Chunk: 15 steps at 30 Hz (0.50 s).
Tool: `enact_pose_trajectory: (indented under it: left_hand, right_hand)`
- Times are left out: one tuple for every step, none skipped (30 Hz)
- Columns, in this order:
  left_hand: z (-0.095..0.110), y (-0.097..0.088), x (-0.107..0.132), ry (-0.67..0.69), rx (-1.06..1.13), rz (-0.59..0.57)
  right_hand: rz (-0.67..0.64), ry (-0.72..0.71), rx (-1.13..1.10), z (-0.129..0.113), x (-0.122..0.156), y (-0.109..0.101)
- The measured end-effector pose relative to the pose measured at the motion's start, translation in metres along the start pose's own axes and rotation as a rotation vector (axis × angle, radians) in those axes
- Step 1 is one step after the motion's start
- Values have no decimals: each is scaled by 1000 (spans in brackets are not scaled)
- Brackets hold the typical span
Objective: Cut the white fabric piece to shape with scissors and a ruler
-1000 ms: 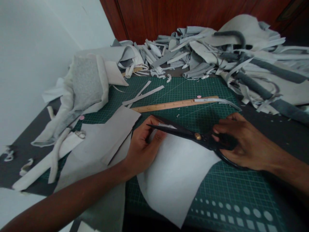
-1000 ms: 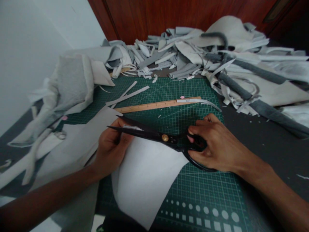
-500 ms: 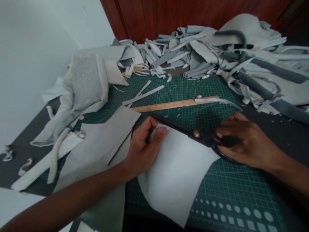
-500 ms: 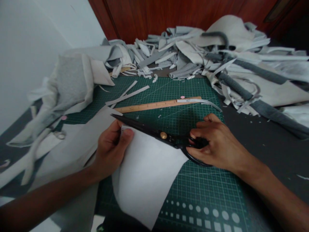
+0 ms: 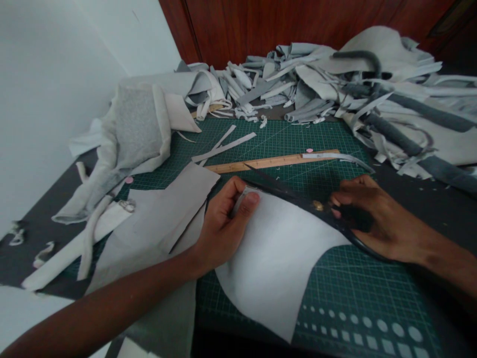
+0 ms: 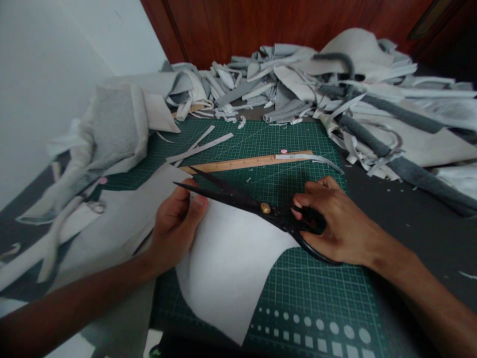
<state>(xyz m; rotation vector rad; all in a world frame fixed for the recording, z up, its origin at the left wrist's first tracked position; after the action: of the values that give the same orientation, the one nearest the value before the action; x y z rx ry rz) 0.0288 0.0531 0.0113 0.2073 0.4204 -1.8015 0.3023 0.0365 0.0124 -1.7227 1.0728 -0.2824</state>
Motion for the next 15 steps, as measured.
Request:
enact_pose_trajectory:
  left_hand:
    - [0, 0, 0, 18, -9, 0]
    - [0, 0, -1, 32, -17, 3]
    - [0, 0, -1, 43, -22, 8]
    - [0, -1, -1, 48, -23, 16]
    - [0, -1, -1, 50, -19, 24]
    - [-1, -2, -2, 51, -15, 33]
    - [-1, -2, -2, 55, -14, 40]
    - [0, -3, -2, 61, -18, 48]
    - [0, -3, -3, 67, -23, 54]
    - [0, -4, -3, 71, -30, 58]
    - [1, -4, -3, 76, -35, 61]
    - [1, -4, -3, 79, -38, 58]
    - [2, -4, -3, 83, -38, 55]
    - [2, -4, -3, 88, -37, 53]
    - [2, -4, -3, 94, -39, 52]
  right_hand:
    - [0, -13, -2, -1, 0, 0]
    - [0, -24, -3, -1, 1, -1]
    - [-4, -31, -1, -1, 1, -2]
    - [-12, -34, 2, -1, 2, -3]
    - [-22, -33, 6, 0, 3, -4]
    - [-31, -33, 8, 2, 4, -5]
    - [-38, -25, 13, 4, 5, -6]
    - [-42, -8, 18, 6, 6, -6]
    - [-45, 12, 23, 8, 7, -7]
    - [-47, 35, 29, 11, 8, -7]
    - [-51, 60, 37, 13, 9, -7]
    - [-63, 82, 42, 15, 9, -7]
    - [-81, 101, 43, 16, 10, -6]
    - [-84, 132, 43, 18, 11, -5]
    - [-85, 167, 41, 20, 11, -5]
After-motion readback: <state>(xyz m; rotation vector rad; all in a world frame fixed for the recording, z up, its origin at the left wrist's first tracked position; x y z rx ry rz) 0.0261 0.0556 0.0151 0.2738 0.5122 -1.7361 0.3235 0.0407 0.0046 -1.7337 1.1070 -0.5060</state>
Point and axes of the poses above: each hand's wrist, its own x-axis away from the middle knuckle, its own y-axis out of the palm, z = x × y, the point moved 3 cm from there along -x, towards the middle knuckle, and after that the axes turned 4 degrees about y, right-handed, at the moved point
